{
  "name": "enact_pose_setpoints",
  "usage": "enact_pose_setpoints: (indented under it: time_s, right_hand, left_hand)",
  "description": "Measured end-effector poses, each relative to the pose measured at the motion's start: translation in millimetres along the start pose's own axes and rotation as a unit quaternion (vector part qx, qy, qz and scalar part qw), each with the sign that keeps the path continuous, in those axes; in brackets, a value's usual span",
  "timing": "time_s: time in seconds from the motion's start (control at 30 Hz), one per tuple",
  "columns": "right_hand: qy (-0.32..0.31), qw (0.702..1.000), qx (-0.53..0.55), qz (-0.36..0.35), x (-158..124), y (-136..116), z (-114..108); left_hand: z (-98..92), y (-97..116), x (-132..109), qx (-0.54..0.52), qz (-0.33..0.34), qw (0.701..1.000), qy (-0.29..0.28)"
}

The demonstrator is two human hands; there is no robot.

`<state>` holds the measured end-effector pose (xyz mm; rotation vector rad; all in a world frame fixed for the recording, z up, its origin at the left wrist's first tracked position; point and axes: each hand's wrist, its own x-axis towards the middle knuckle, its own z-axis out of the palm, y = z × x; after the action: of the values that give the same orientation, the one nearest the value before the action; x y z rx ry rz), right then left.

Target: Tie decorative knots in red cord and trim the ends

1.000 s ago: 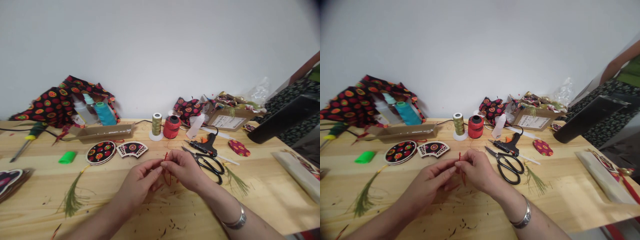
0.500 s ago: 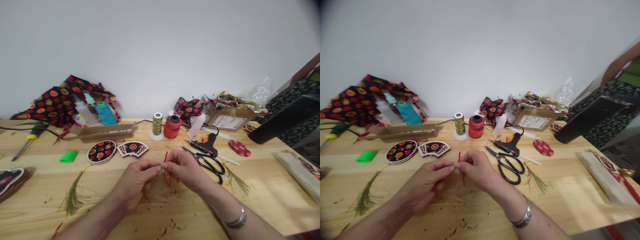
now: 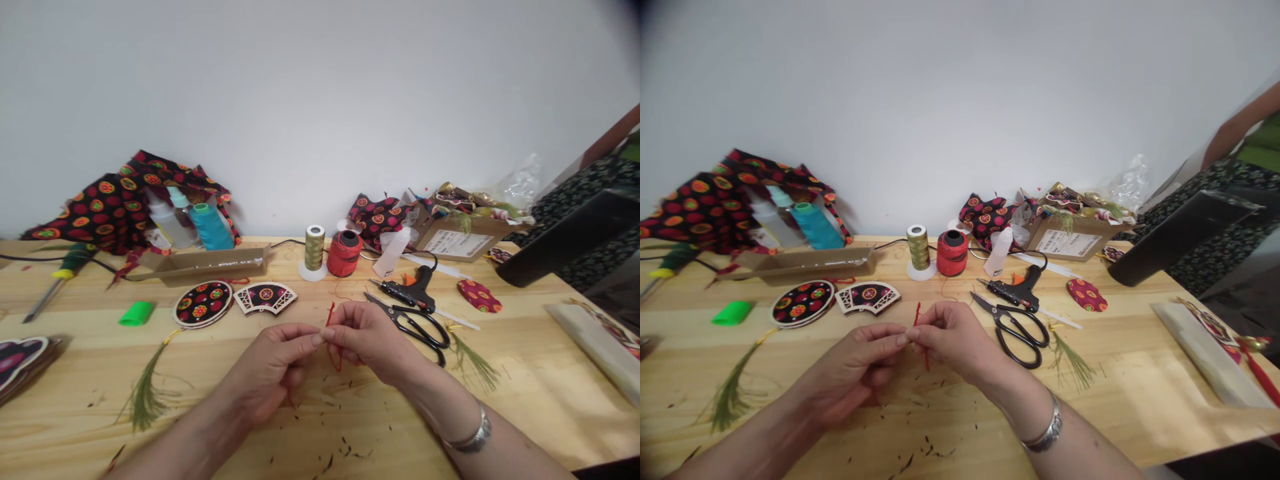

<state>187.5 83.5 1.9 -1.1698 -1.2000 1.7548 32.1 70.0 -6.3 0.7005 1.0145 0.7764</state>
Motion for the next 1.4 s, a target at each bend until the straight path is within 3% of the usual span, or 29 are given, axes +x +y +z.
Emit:
enact_pose_setpoints:
  time_s: [0.4, 0.53, 0.7, 0.87, 0.93, 1.0, 1.13, 1.23, 1.3, 1.4]
  right_hand:
    - [-0.001, 1.000, -0.001, -0.002, 1, 1, 2]
    - [0.005, 0.994, -0.106, -0.030, 1, 2, -3]
    - [0.052, 0.950, -0.294, -0.089, 0, 1, -8]
    - [0.089, 0.919, -0.358, -0.139, -11, 0, 1]
    - [0.080, 0.891, -0.406, -0.189, -17, 1, 7]
    - [0.067, 0.843, -0.471, -0.251, -21, 4, 12]
    - [0.047, 0.686, -0.611, -0.391, -25, 14, 18]
    - [0.017, 0.578, -0.689, -0.437, -26, 20, 22]
    - [-0.007, 0.532, -0.723, -0.441, -26, 21, 25]
    - [-0.039, 0.494, -0.748, -0.442, -29, 21, 28]
  left_hand:
    - [1.5, 0, 0, 0.002, 0.011, 0.999, 0.039]
    - [-0.6, 0, 3, -0.014, 0.040, 0.997, 0.072]
    - [-2.6, -2, 5, -0.027, 0.056, 0.993, 0.104]
    - [-0.2, -2, 3, -0.052, 0.062, 0.990, 0.115]
    - [0.8, -1, 3, -0.057, 0.063, 0.990, 0.110]
    - [1.6, 0, 2, -0.060, 0.065, 0.991, 0.103]
    - [1.5, 1, 0, -0.069, 0.055, 0.992, 0.095]
    - [0.2, 0, 1, -0.085, 0.040, 0.992, 0.088]
    - [-0.6, 0, 2, -0.101, 0.030, 0.991, 0.082]
    - [-1.2, -2, 4, -0.122, 0.022, 0.989, 0.077]
